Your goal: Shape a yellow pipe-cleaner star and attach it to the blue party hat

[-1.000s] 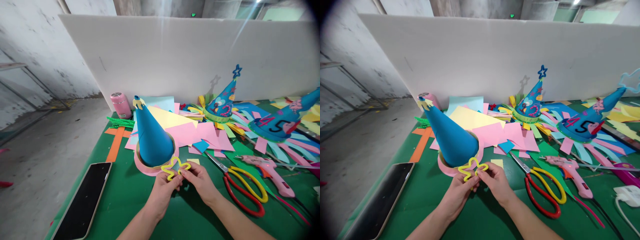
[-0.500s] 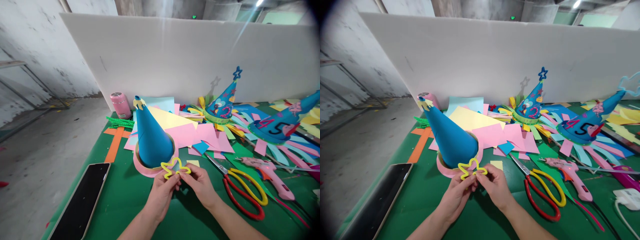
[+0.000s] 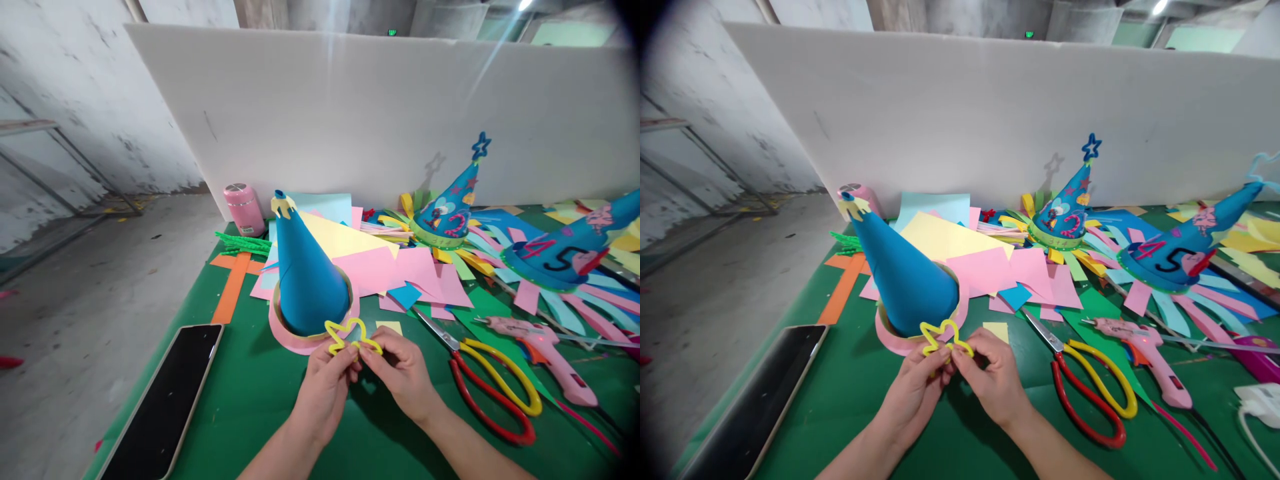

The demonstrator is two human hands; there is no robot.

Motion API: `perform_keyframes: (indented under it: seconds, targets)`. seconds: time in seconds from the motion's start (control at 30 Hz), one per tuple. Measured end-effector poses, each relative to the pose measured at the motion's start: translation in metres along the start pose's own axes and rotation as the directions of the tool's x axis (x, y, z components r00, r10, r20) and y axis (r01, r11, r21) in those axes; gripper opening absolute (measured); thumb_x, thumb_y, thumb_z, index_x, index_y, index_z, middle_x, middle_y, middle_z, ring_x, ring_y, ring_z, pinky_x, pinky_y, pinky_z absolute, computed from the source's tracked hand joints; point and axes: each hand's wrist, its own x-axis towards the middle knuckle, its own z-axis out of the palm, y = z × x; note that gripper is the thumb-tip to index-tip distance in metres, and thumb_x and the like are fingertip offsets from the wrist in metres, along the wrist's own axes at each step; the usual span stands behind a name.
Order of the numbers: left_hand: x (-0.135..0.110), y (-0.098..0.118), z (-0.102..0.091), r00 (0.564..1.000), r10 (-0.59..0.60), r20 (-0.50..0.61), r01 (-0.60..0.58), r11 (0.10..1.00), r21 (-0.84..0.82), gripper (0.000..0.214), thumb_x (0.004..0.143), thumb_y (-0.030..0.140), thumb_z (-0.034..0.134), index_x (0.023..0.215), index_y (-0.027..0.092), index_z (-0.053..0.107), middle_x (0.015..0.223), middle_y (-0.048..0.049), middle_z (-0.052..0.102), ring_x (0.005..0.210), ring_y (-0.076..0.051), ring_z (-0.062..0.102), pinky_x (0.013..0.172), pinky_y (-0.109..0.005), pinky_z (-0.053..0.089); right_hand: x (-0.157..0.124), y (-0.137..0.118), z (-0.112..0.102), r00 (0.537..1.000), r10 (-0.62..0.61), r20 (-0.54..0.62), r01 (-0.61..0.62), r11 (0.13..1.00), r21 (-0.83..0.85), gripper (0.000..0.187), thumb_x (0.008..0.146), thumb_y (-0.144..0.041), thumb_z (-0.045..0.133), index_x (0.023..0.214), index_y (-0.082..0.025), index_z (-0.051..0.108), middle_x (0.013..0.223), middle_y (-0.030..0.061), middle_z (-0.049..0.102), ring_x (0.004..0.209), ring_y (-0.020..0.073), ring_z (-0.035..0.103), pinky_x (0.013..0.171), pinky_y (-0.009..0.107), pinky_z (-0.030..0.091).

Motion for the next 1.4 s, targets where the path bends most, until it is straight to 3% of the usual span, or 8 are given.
perform_keyframes:
  seconds: [0.13,0.33,0.63,0.8,1.13,1.4]
  targets:
    - [0.0005,-0.0015,-0.0004,0.999,0.032,-0.006,-0.032,0.999,0.004,0.012,0.062,0.018,0.070,0.057,0.012,0.062,0.053,0.0005,0.056,0.051,-0.007,0.045,0.048,-0.018,0.035,-0.0001,0.0018,0.0028,0.999,0.031,-0.022,-0.031,1.000,-0.002,0.022,0.079,-0.023,0.054,0.060,-0.016,0.061,0.060,0.0002,0.050,0.057,0.0120,0.048,0.051,0.023,0.036]
    - [0.0001,-0.0004,-0.0024,0.994,-0.026,0.102,0.021,0.998,0.057,0.010,0.069,0.020,0.066,0.067,0.010,0.065,0.058,-0.0019,0.058,0.053,-0.008,0.048,0.052,-0.020,0.038,0.0026,0.0037,0.0038,0.985,0.166,0.038,-0.169,0.925,0.341,0.019,0.081,-0.024,0.053,0.064,-0.017,0.052,0.060,-0.0024,0.049,0.053,0.0114,0.052,0.052,0.025,0.042]
    - [-0.0007,0.0028,0.0030,0.997,-0.019,0.073,0.016,0.999,0.048,0.009,0.065,0.019,0.069,0.064,0.011,0.066,0.059,-0.0015,0.057,0.055,-0.008,0.047,0.052,-0.020,0.038,0.0035,0.0027,0.0047,0.981,0.146,0.127,-0.193,0.787,0.587,0.011,0.080,-0.018,0.054,0.081,-0.019,0.065,0.073,-0.0012,0.048,0.060,0.0108,0.052,0.054,0.025,0.044]
    - [-0.0009,0.0025,0.0021,0.998,-0.029,0.056,0.029,1.000,0.005,0.008,0.065,0.019,0.068,0.064,0.011,0.066,0.057,-0.0009,0.057,0.054,-0.008,0.047,0.052,-0.019,0.037,0.0026,0.0067,0.0050,0.984,0.130,0.118,-0.175,0.796,0.579,0.016,0.079,-0.016,0.055,0.088,-0.022,0.067,0.077,-0.0001,0.048,0.065,0.0125,0.052,0.057,0.026,0.045]
    - [-0.0012,0.0019,0.0006,0.997,-0.004,0.075,0.004,1.000,0.006,0.007,0.066,0.017,0.067,0.062,0.012,0.065,0.058,-0.0005,0.057,0.054,-0.008,0.046,0.052,-0.020,0.038,0.0017,0.0070,0.0064,0.980,0.157,0.125,-0.200,0.801,0.564,0.014,0.079,-0.021,0.056,0.083,-0.021,0.069,0.073,-0.0004,0.047,0.062,0.0123,0.053,0.057,0.027,0.045]
    - [-0.0027,0.0007,-0.0009,0.996,0.019,0.084,-0.020,1.000,0.018,0.008,0.069,0.016,0.064,0.063,0.012,0.066,0.063,-0.0015,0.058,0.057,-0.008,0.046,0.053,-0.019,0.038,0.0020,0.0015,0.0034,0.990,0.102,0.093,-0.126,0.942,0.312,0.022,0.082,-0.023,0.051,0.067,-0.018,0.066,0.066,0.0009,0.049,0.066,0.0147,0.050,0.061,0.027,0.041]
